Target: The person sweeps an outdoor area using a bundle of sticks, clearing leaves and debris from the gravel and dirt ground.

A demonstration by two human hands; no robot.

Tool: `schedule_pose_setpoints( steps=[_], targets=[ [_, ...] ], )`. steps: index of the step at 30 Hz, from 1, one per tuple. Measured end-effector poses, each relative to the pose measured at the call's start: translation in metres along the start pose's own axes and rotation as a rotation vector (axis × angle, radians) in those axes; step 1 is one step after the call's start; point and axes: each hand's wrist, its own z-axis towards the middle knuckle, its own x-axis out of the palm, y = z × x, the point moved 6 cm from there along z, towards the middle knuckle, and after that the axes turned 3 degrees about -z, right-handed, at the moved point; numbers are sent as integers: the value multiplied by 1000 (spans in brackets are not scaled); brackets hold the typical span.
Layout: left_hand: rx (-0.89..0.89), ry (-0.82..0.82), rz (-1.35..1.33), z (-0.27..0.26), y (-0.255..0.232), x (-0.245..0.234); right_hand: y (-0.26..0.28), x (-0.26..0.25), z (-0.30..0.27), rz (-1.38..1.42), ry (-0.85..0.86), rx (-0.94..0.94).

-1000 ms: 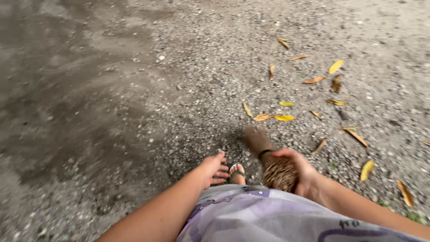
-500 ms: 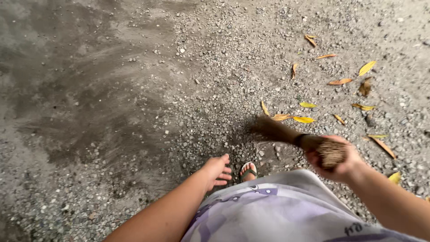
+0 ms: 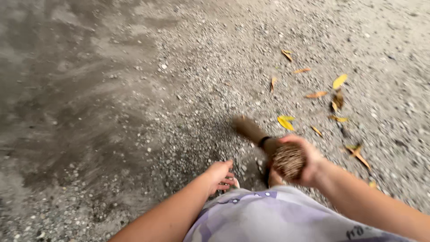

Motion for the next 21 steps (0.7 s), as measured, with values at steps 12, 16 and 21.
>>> schedule_pose_setpoints(
  steps=[12,16,21],
  targets=[
    [18,-114,68,35,-77,41,124,-124,53,403,-120,-102],
    [45,-106,127,45,-101,70,162,-156,40,386,-235,-291],
    [75,-88,117,45,-131,102,181,-125,7,201,-213,-275]
  ],
)
